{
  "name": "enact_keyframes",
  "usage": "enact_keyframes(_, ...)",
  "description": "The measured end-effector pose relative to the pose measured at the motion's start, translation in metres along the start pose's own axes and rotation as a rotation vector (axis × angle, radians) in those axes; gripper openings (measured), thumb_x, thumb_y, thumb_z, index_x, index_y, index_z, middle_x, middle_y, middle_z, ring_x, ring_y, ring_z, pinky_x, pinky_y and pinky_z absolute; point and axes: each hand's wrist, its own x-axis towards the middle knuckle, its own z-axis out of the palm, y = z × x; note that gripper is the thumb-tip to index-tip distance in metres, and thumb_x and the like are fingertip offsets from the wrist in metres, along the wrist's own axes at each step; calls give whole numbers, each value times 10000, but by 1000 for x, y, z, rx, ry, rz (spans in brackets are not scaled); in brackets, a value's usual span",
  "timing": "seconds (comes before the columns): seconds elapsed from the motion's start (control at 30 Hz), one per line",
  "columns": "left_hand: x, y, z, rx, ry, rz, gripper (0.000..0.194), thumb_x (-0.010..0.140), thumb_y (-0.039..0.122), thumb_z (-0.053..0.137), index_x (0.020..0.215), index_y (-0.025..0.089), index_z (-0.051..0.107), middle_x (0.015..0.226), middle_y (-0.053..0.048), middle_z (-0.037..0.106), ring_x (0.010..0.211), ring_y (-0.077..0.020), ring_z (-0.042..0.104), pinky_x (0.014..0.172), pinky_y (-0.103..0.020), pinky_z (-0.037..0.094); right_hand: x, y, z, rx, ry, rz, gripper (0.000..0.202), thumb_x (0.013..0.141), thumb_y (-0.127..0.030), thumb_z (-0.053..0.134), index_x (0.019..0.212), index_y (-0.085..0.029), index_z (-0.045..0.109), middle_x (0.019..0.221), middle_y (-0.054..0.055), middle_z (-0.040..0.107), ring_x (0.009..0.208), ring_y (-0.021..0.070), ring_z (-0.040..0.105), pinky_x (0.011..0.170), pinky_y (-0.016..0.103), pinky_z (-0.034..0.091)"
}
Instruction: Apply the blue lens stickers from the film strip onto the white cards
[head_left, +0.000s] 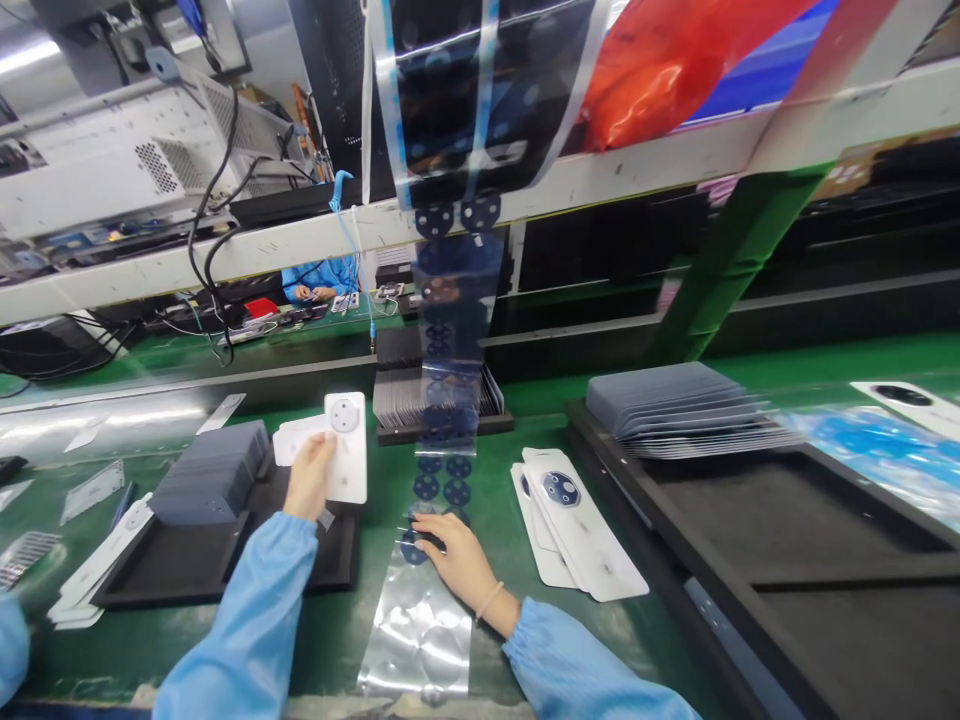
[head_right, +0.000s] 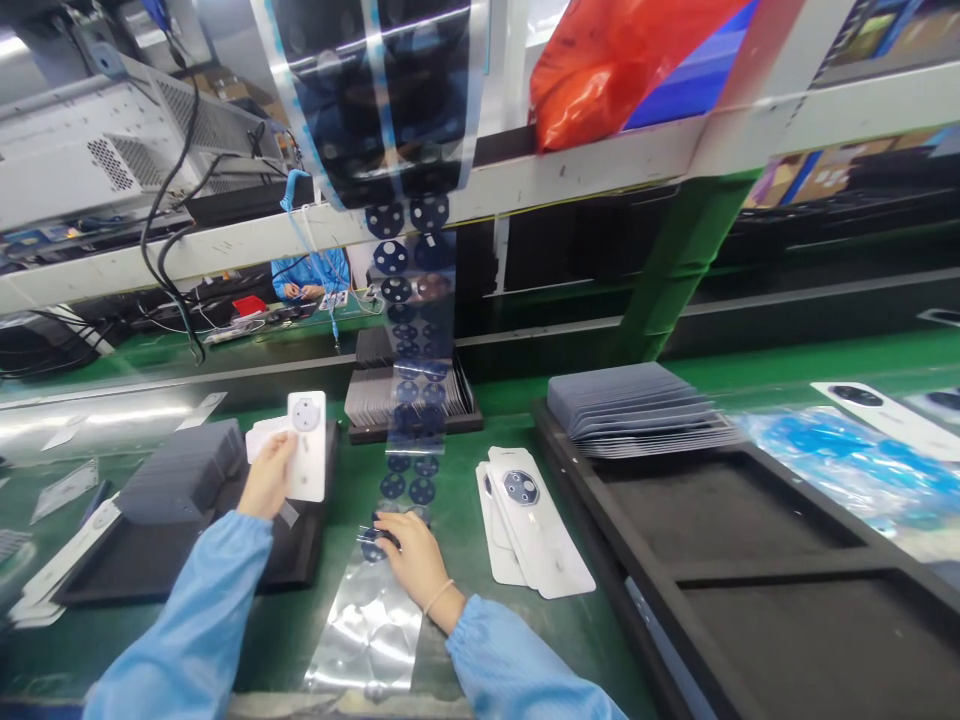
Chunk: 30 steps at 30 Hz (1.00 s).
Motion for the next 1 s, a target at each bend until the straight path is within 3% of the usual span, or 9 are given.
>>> enact_keyframes(0.13,-37,-20,45,-240,-132,-224,248,756,332,743,879,152,625,797,-55,712,744,-181,686,734,-292,564,-4,-8,-1,-33,-4,7,195,815,-69,624,857,-239,710,1119,52,702,1035,260,641,925,428,468)
enact_keyframes(0.23,-54,-33,66,-358,-201,-381,159,810,271,694,875,139,634,744,-43,703,664,-168,674,729,-325,578,-7,-17,-3,-15,-4,-4,234,781,-18,587,835,-227,677,1132,60,668,993,242,639,856,385,481)
enact_keyframes(0.37,-61,-51,73,-426,-214,-543,98,835,221,653,805,139,608,624,-13,661,554,-154,640,714,-384,590,-4,-27,-18,238,-54,20,222,641,-56,724,780,-201,629,958,42,654,907,222,617,887,379,454)
enact_keyframes(0.5,-62,-66,72,-433,-178,-557,146,791,220,700,774,161,568,622,8,662,543,-141,636,624,-308,567,13,-31,-56,748,-393,217,225,625,-279,824,668,-192,621,831,23,646,862,219,629,870,381,466)
enact_keyframes(0.57,-65,-68,72,-418,-171,-522,203,766,255,734,776,169,550,617,22,659,527,-128,623,551,-250,526,20,-28,-77,959,-452,322,237,624,-309,839,675,-186,643,878,34,666,899,223,643,873,370,469)
enact_keyframes(0.63,-70,-67,73,-404,-174,-479,270,737,303,770,791,174,539,614,31,657,519,-116,611,510,-206,480,25,-22,-92,1016,-337,377,234,624,-316,855,686,-185,671,827,20,667,822,194,645,788,319,487)
enact_keyframes(0.7,-79,-63,75,-374,-228,-421,338,720,357,790,848,179,533,641,27,672,536,-117,615,507,-192,462,28,-13,-97,1004,-92,408,247,620,-347,867,685,-195,684,723,-12,642,690,143,605,663,257,475)
enact_keyframes(0.83,-102,-53,85,-254,-526,-312,448,782,475,714,1025,197,459,711,-3,705,541,-127,616,510,-203,446,28,0,-85,931,400,453,320,573,-412,888,708,-210,679,704,-22,657,672,137,594,642,248,479)
enact_keyframes(1.0,-122,-45,94,-232,-696,-322,503,802,479,688,1103,208,390,844,-49,721,645,-155,659,606,-246,485,22,-3,-70,680,467,402,331,604,-418,865,743,-195,663,739,23,695,742,201,650,732,333,517)
